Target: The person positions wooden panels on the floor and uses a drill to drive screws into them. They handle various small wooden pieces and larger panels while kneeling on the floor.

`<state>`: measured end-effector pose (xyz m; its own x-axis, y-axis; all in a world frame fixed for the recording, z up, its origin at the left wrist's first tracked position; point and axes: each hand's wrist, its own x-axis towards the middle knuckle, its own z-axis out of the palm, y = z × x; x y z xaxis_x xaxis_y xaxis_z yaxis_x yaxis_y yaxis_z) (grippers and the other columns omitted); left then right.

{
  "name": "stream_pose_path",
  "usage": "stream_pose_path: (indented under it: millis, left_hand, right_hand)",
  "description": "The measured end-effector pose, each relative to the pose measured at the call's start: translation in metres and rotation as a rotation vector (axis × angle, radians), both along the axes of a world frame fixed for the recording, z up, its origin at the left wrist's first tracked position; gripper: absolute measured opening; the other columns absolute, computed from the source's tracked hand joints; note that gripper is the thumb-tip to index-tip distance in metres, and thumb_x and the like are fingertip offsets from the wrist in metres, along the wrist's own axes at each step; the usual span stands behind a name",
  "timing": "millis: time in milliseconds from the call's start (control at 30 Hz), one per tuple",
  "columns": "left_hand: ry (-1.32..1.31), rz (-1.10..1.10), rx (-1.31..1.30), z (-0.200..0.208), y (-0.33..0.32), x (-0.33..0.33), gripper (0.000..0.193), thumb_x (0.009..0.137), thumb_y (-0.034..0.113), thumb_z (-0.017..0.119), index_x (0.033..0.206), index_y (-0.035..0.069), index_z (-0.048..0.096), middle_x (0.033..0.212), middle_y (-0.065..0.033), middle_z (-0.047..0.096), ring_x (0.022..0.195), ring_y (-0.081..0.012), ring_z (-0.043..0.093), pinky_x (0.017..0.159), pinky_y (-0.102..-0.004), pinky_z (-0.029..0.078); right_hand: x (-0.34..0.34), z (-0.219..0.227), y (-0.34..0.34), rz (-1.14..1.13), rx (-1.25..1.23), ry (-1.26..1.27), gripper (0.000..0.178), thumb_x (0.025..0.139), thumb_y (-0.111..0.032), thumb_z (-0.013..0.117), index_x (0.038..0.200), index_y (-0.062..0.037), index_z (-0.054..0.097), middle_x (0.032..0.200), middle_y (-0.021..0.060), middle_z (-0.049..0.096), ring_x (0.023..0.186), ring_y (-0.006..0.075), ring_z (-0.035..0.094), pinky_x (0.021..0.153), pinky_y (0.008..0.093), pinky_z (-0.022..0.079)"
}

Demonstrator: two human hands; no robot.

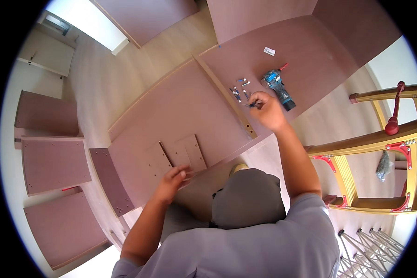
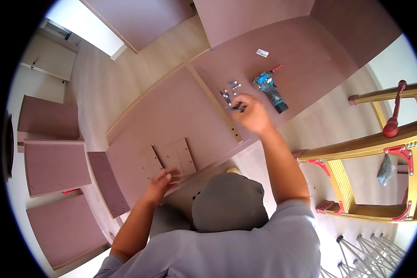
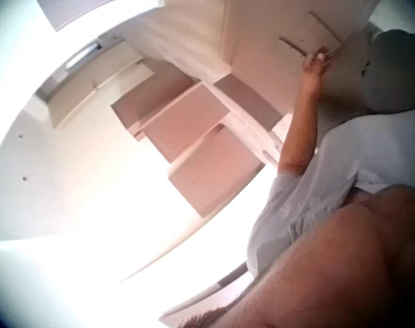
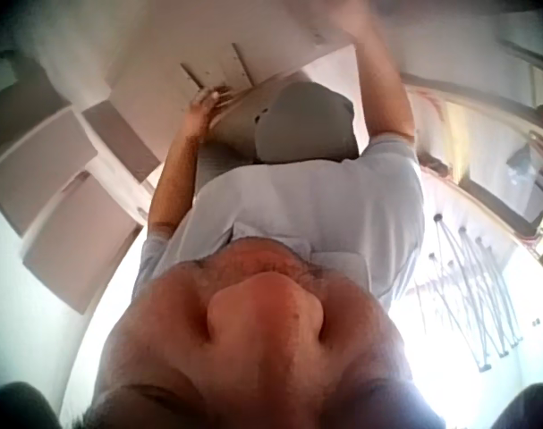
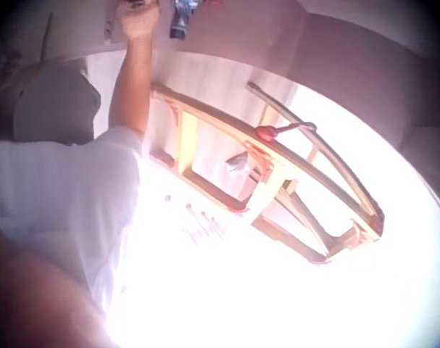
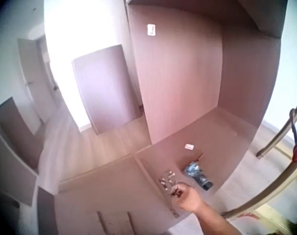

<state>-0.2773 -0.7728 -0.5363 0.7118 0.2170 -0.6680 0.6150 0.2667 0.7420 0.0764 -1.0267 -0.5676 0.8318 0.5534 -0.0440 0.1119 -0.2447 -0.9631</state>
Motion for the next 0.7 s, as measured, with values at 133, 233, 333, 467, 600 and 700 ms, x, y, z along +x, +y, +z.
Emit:
stream_pose_path:
  millis: [133, 233, 333, 467, 600, 700]
  left_hand:
    - [-0.180, 0.198, -0.643, 0.022, -0.030, 0.081, 0.053, 0.108, 0.047, 0.059, 0.140, 0.006, 0.061, 0.135, -0.0129, 0.066, 0.123, -0.0294, 0.066, 0.105, -0.0439, 0.054]
    - [-0.224, 0.284, -0.825, 0.049, -0.046, 0.118, 0.048, 0.107, 0.048, 0.060, 0.132, 0.007, 0.063, 0.125, -0.0113, 0.068, 0.114, -0.0283, 0.069, 0.097, -0.0421, 0.059]
    - [-0.241, 0.343, -0.875, 0.003, -0.016, 0.092, 0.043, 0.107, 0.044, 0.060, 0.129, 0.007, 0.062, 0.118, -0.0113, 0.067, 0.106, -0.0267, 0.069, 0.092, -0.0391, 0.060]
    - [-0.141, 0.446, -0.797, -0.017, 0.005, 0.040, 0.038, 0.108, 0.034, 0.060, 0.133, 0.006, 0.059, 0.117, -0.0094, 0.067, 0.104, -0.0269, 0.069, 0.090, -0.0372, 0.063]
    - [0.077, 0.615, -0.492, -0.023, 0.009, -0.032, 0.026, 0.110, 0.025, 0.056, 0.128, 0.007, 0.062, 0.109, -0.0071, 0.068, 0.100, -0.0243, 0.070, 0.088, -0.0371, 0.063]
    - [0.146, 0.631, -0.473, -0.040, 0.020, -0.080, 0.022, 0.111, 0.020, 0.056, 0.128, 0.009, 0.063, 0.107, -0.0055, 0.068, 0.100, -0.0222, 0.070, 0.090, -0.0363, 0.063]
  right_hand:
    - [-0.057, 0.082, 0.030, 0.444, 0.199, -0.350, 0.023, 0.081, -0.001, 0.074, 0.101, -0.0092, 0.070, 0.101, 0.0021, 0.062, 0.076, 0.0129, 0.060, 0.063, 0.0306, 0.050]
    - [-0.084, 0.095, 0.061, 0.621, 0.175, -0.601, 0.025, 0.083, -0.008, 0.077, 0.108, -0.0115, 0.073, 0.114, 0.0070, 0.067, 0.079, 0.0210, 0.065, 0.067, 0.0336, 0.056]
    - [-0.070, 0.089, 0.070, 0.501, 0.213, -0.635, 0.028, 0.085, -0.014, 0.078, 0.114, -0.0135, 0.075, 0.119, 0.0093, 0.070, 0.083, 0.0238, 0.070, 0.070, 0.0348, 0.059]
    - [0.033, 0.025, 0.047, -0.074, -0.159, -0.610, 0.026, 0.091, -0.019, 0.074, 0.116, -0.0114, 0.076, 0.119, 0.0113, 0.072, 0.090, 0.0282, 0.074, 0.076, 0.0405, 0.061]
    - [0.120, -0.080, -0.008, -0.321, -1.030, -0.213, 0.078, 0.088, -0.043, 0.079, 0.151, -0.0078, 0.050, 0.157, 0.0209, 0.051, 0.147, 0.0396, 0.046, 0.118, 0.0498, 0.045]
    - [0.136, -0.134, -0.033, -0.261, -1.150, -0.180, 0.081, 0.089, -0.042, 0.078, 0.155, -0.0109, 0.043, 0.153, 0.0174, 0.055, 0.145, 0.0379, 0.050, 0.115, 0.0510, 0.048]
